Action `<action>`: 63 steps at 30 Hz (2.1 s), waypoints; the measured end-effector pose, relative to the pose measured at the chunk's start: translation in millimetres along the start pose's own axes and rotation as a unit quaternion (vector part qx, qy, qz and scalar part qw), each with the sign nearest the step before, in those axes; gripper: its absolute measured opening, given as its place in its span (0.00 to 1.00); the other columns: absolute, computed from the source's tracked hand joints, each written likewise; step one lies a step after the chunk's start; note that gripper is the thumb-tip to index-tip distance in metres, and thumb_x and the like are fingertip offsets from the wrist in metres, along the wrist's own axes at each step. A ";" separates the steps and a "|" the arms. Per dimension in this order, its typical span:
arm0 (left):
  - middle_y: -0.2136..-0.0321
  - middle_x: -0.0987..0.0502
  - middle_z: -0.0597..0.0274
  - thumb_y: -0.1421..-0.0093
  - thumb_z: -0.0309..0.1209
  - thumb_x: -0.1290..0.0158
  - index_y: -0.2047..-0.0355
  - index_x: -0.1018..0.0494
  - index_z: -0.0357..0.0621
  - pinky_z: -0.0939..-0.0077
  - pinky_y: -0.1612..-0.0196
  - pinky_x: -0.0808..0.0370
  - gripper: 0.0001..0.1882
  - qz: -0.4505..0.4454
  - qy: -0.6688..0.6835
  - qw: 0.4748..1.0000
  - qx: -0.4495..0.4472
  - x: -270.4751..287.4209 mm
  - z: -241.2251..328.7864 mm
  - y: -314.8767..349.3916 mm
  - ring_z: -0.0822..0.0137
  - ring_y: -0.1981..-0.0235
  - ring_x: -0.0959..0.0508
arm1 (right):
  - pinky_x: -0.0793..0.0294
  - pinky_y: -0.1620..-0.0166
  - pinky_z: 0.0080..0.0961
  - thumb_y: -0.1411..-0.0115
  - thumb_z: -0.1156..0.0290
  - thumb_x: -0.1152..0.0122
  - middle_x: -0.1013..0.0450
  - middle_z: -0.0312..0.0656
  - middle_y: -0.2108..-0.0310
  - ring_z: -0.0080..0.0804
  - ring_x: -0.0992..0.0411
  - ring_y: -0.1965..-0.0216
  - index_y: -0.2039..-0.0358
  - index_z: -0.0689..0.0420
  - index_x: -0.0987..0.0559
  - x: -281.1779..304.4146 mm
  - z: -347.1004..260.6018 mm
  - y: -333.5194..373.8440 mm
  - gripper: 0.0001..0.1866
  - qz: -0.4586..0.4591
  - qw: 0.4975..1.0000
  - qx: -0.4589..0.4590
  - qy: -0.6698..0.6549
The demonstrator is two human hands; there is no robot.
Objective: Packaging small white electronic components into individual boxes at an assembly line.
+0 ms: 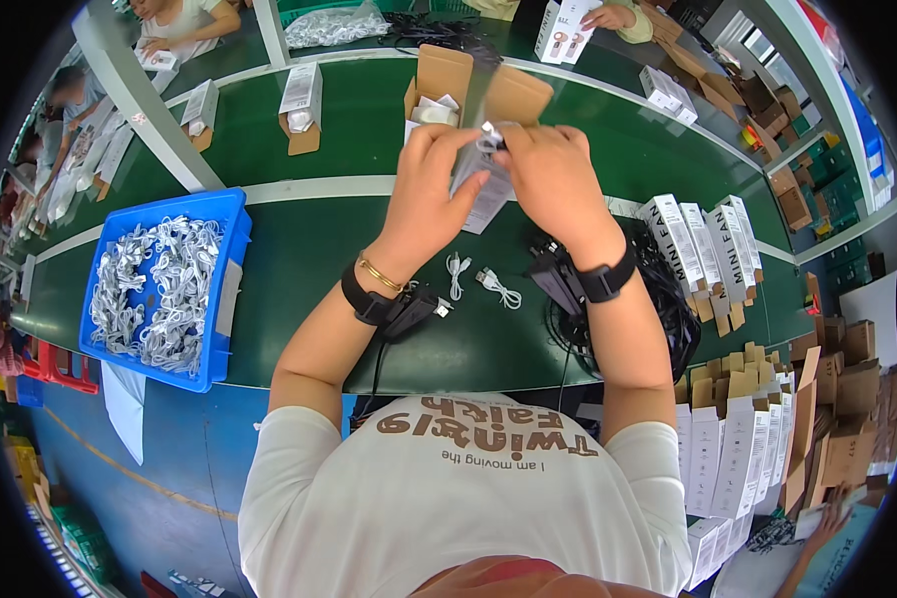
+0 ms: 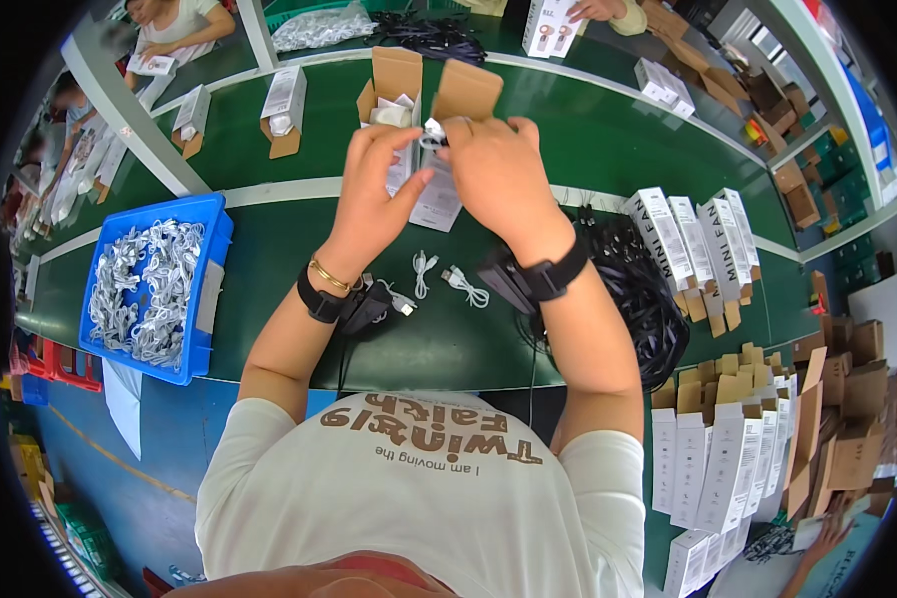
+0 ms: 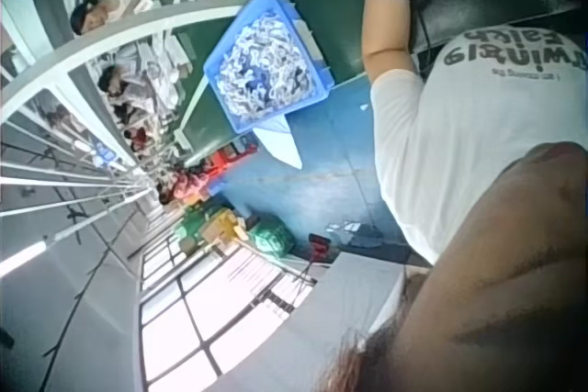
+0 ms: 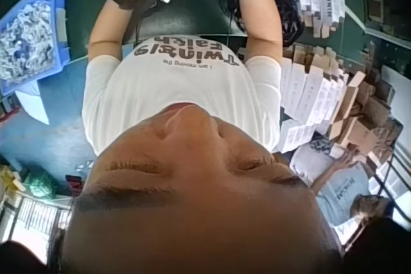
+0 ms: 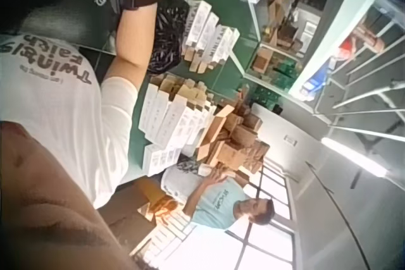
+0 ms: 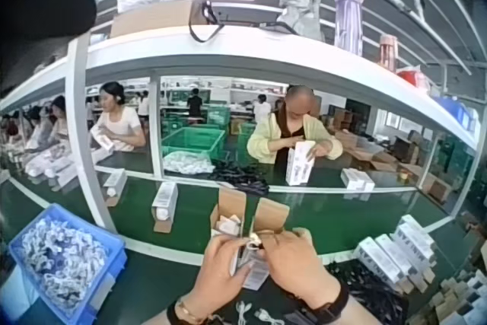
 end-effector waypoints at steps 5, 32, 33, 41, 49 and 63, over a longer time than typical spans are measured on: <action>0.48 0.36 0.47 0.53 0.22 0.38 0.42 0.40 0.41 0.62 0.45 0.36 0.37 -0.063 0.095 0.992 0.054 -18.9 -8.4 9.1 0.47 0.48 0.33 | 0.38 0.46 0.44 0.41 0.73 0.45 0.27 0.43 0.68 0.45 0.28 0.63 0.59 0.59 0.27 16.0 0.3 30.1 0.10 -0.055 0.991 0.062 -0.105; 0.45 0.34 0.52 0.54 0.20 0.36 0.36 0.49 0.43 0.67 0.41 0.36 0.47 -0.171 0.175 0.964 0.106 -24.4 0.9 12.1 0.60 0.43 0.33 | 0.34 0.54 0.37 0.50 0.73 0.37 0.25 0.36 0.69 0.36 0.27 0.64 0.68 0.53 0.19 23.1 -6.1 36.8 0.07 -0.038 0.999 0.001 0.002; 0.45 0.34 0.50 0.55 0.21 0.35 0.37 0.48 0.42 0.66 0.42 0.35 0.47 -0.164 0.175 0.965 0.104 -23.9 0.9 11.7 0.57 0.44 0.32 | 0.34 0.53 0.37 0.50 0.73 0.37 0.25 0.36 0.69 0.36 0.27 0.64 0.67 0.53 0.19 21.3 -3.9 38.7 0.08 -0.032 0.999 0.010 0.000; 0.45 0.34 0.47 0.56 0.25 0.34 0.38 0.47 0.42 0.64 0.45 0.33 0.46 -0.158 0.173 0.967 0.103 -21.3 10.0 12.7 0.50 0.45 0.32 | 0.34 0.51 0.39 0.48 0.72 0.40 0.25 0.39 0.68 0.36 0.27 0.62 0.64 0.53 0.19 39.4 -1.0 50.5 0.10 -0.103 0.993 0.052 -0.008; 0.46 0.34 0.46 0.56 0.25 0.34 0.38 0.46 0.42 0.63 0.45 0.32 0.46 -0.149 0.145 0.975 0.084 -23.9 12.8 14.4 0.48 0.46 0.31 | 0.39 0.43 0.46 0.49 0.75 0.42 0.25 0.40 0.67 0.39 0.28 0.60 0.62 0.55 0.20 33.1 -13.3 65.8 0.12 -0.042 0.998 0.044 -0.023; 0.48 0.32 0.47 0.57 0.23 0.33 0.37 0.48 0.43 0.64 0.46 0.31 0.49 -0.173 0.116 0.976 0.065 -22.6 22.0 16.0 0.51 0.48 0.30 | 0.40 0.43 0.49 0.48 0.79 0.46 0.25 0.39 0.64 0.40 0.28 0.58 0.56 0.56 0.26 41.3 -25.6 72.1 0.17 -0.072 0.996 0.040 0.038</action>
Point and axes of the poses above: each hand's wrist, its own y-axis away from the middle knuckle, its own x-axis out of the back of the hand, z = x × y, the point moved 1 cm from there along -y, towards the middle knuckle
